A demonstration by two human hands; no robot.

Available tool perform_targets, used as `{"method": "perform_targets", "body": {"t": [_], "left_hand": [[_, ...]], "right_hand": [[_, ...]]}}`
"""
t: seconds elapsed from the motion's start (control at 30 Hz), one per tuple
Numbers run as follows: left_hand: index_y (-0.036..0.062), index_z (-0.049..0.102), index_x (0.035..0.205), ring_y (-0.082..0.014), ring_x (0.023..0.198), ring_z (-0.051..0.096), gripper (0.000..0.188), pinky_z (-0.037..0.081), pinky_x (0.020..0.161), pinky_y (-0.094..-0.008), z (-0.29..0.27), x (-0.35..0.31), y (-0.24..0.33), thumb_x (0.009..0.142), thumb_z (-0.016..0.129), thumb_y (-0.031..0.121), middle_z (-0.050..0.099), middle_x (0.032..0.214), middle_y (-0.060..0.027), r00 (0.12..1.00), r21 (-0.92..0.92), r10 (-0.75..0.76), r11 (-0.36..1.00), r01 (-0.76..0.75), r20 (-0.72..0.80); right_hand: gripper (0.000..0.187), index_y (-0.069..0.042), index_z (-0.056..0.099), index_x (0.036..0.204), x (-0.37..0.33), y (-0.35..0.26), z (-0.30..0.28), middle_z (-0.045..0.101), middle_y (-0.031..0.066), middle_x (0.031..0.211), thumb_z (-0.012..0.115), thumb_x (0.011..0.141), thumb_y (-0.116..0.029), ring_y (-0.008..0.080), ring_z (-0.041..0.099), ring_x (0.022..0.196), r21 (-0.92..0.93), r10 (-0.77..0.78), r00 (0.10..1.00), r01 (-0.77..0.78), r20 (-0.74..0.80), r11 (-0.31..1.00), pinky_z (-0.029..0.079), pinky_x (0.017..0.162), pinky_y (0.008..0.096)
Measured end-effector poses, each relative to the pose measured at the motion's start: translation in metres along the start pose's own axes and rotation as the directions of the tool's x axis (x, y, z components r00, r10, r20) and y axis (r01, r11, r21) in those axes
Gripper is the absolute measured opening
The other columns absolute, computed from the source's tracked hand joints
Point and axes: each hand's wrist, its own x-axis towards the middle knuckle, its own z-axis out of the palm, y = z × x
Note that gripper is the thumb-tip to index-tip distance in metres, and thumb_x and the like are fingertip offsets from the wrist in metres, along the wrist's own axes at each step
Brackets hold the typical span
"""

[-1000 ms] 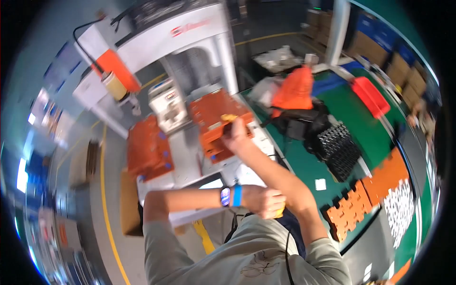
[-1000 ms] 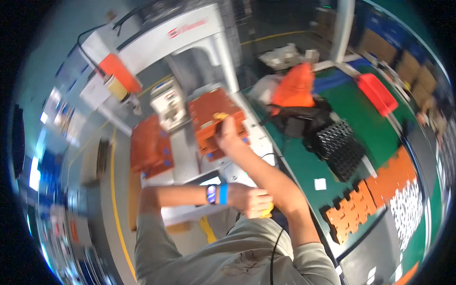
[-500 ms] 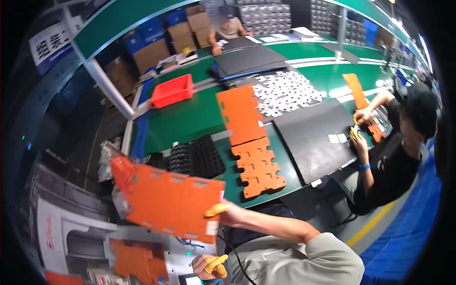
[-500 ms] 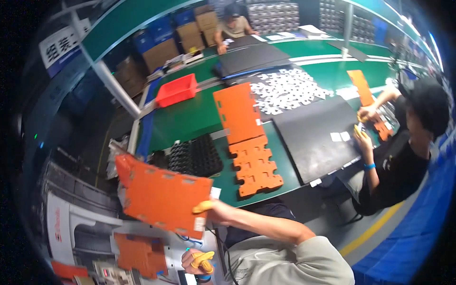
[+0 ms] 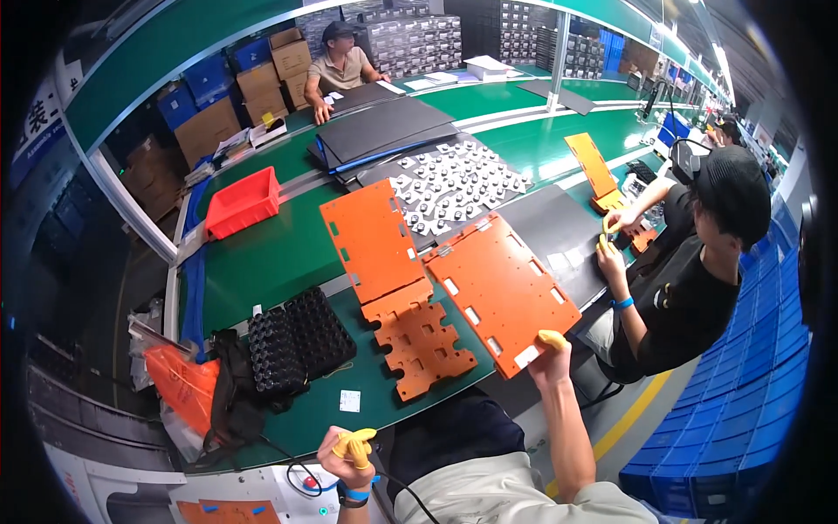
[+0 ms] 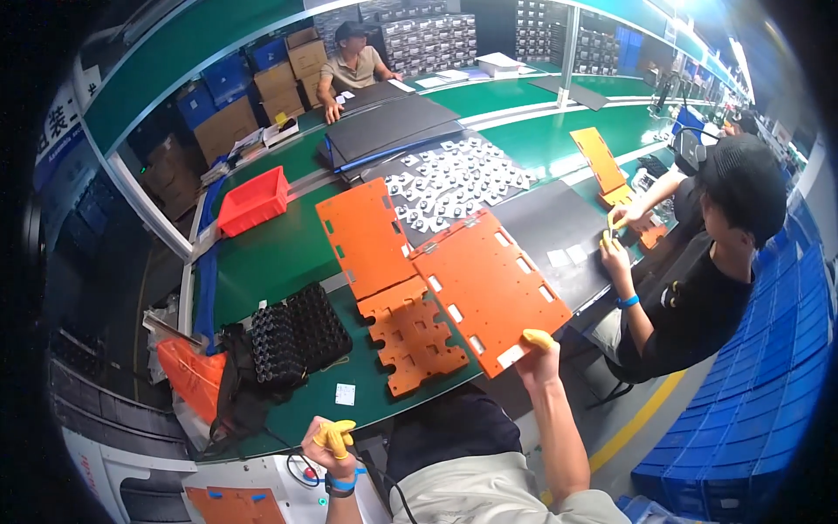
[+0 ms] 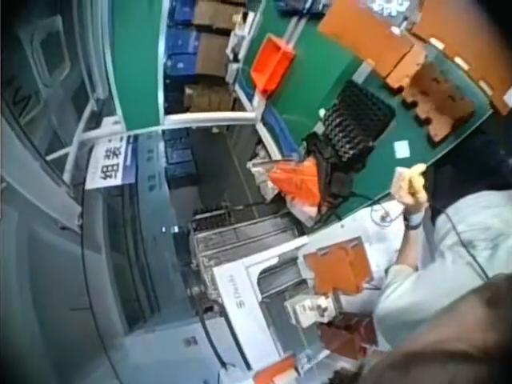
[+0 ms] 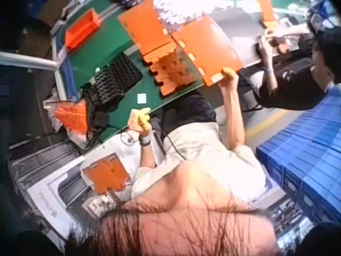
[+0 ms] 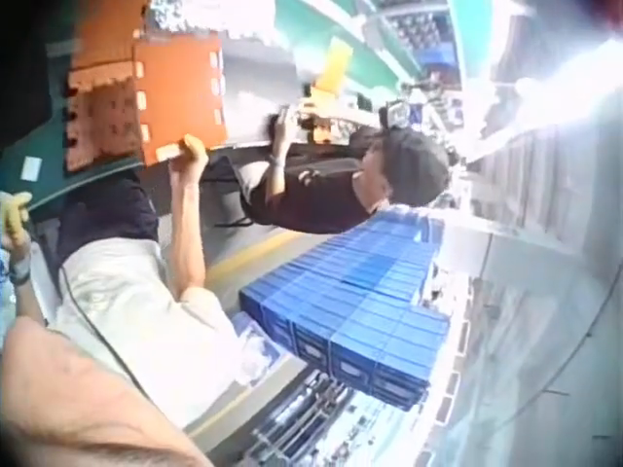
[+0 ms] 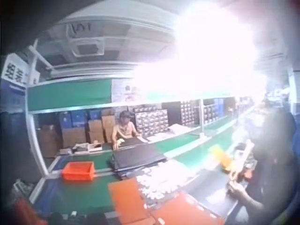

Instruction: Assembling LED modules by placing electronic components into plastic fixtures and processing them using an automated press machine.

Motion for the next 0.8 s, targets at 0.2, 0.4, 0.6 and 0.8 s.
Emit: {"method": "perform_targets", "body": {"t": [0.2, 0.4, 0.6, 0.8], "left_hand": [[-0.0096, 0.066, 0.078, -0.0138, 0.054, 0.060, 0.039, 0.045, 0.049, -0.0224, 0.008, -0.004, -0.012, 0.095, 0.059, 0.025, 0.055, 0.066, -0.0062, 0.986, -0.079, -0.113, 0.989, 0.123, 0.124], [-0.0091, 0.071, 0.082, -0.0139, 0.055, 0.059, 0.042, 0.042, 0.050, -0.0239, 0.000, -0.004, -0.012, 0.100, 0.057, 0.026, 0.059, 0.066, -0.0063, 0.961, 0.000, -0.240, 0.970, 0.243, 0.137], [-0.0085, 0.071, 0.082, -0.0143, 0.055, 0.060, 0.042, 0.043, 0.050, -0.0243, 0.005, -0.007, -0.023, 0.101, 0.056, 0.026, 0.062, 0.067, -0.0069, 0.947, 0.029, -0.293, 0.956, 0.292, 0.131], [-0.0011, 0.074, 0.083, -0.0181, 0.060, 0.062, 0.032, 0.047, 0.056, -0.0293, 0.012, -0.019, -0.031, 0.098, 0.057, 0.021, 0.068, 0.063, -0.0056, 0.886, 0.059, -0.430, 0.903, 0.426, 0.175]], "right_hand": [[0.045, 0.000, 0.058, 0.122, 0.066, -0.012, -0.027, 0.064, 0.0148, 0.123, 0.064, 0.080, -0.014, 0.0313, 0.062, 0.113, -0.035, -0.063, 0.996, 0.061, -0.065, 0.998, 0.048, 0.102, 0.0490], [0.060, 0.001, 0.047, 0.136, 0.115, -0.019, -0.038, 0.057, 0.0155, 0.136, 0.065, 0.080, -0.010, 0.0346, 0.055, 0.126, 0.071, -0.030, 1.000, 0.029, 0.008, 0.997, 0.042, 0.110, 0.0532], [0.062, 0.000, 0.044, 0.141, 0.141, -0.027, -0.052, 0.055, 0.0162, 0.139, 0.065, 0.084, -0.015, 0.0357, 0.054, 0.128, 0.035, -0.058, 0.998, 0.057, 0.029, 0.998, 0.041, 0.110, 0.0544], [0.060, 0.003, 0.041, 0.142, 0.155, -0.036, -0.077, 0.053, 0.0177, 0.140, 0.062, 0.093, -0.026, 0.0351, 0.052, 0.130, 0.114, -0.079, 0.997, 0.080, -0.014, 0.990, 0.040, 0.111, 0.0539]]}}
